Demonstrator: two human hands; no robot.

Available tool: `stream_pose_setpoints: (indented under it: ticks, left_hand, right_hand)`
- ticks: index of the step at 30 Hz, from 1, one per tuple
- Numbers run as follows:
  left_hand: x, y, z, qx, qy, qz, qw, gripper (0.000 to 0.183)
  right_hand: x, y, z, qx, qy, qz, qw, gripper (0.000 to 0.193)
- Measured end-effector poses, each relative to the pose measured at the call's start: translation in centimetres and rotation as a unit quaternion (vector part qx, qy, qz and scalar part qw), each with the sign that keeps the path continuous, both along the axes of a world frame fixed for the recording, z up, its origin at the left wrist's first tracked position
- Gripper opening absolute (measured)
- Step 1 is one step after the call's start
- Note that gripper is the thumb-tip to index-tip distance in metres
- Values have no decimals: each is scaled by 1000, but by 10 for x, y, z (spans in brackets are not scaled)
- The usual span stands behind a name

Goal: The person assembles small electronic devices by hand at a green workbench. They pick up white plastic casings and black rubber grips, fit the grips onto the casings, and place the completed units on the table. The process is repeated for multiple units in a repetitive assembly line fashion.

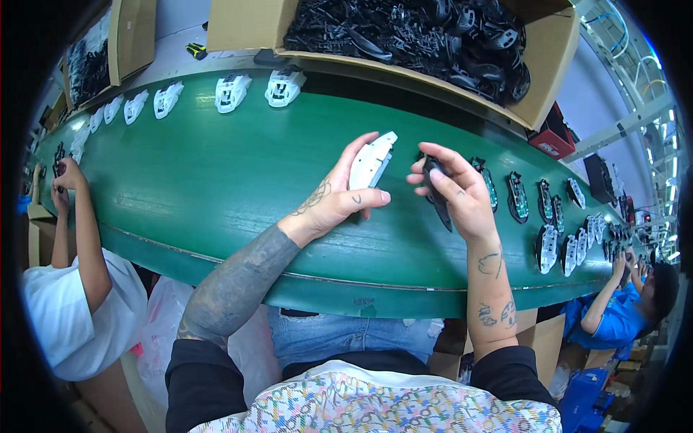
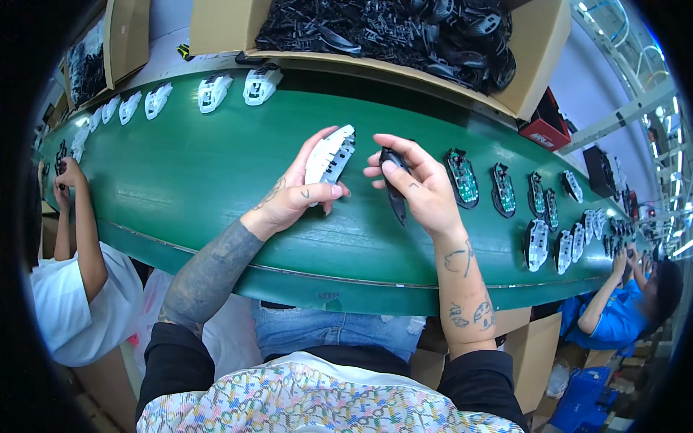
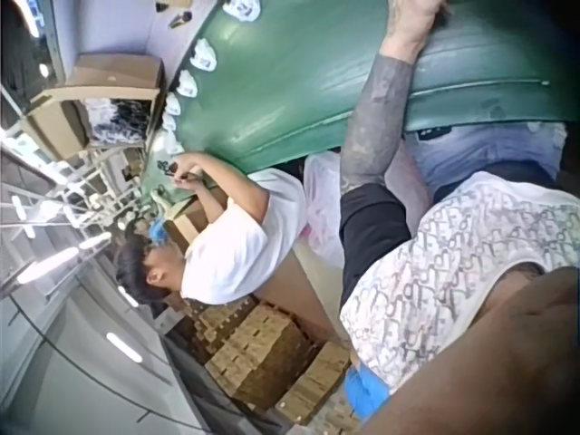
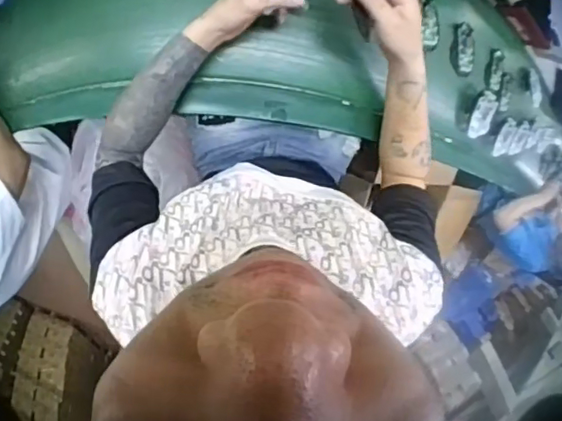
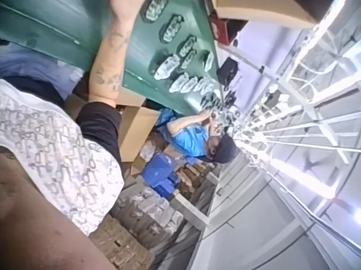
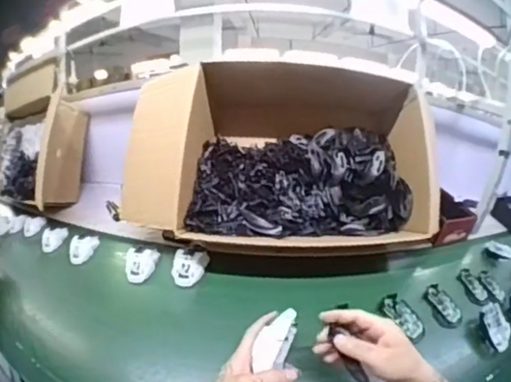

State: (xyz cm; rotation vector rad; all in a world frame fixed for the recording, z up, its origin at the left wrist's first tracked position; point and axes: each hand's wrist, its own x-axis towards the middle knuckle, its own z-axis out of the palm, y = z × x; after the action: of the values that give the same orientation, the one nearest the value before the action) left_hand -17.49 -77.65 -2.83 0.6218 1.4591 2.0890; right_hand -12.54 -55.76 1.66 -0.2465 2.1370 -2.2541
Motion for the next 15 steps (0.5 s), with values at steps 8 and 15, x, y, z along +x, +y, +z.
stream_pose_setpoints:
  ticks: [8,15]
  left_hand:
    - [-1,4,5,-61,41,27,997,91]
    - [0,2,7,-19,13,-38,999,91]
  right_hand:
    - [-1,26,-13,-160,40,192,967,77]
    - [-3,43,-27,-65,19,60,996,29]
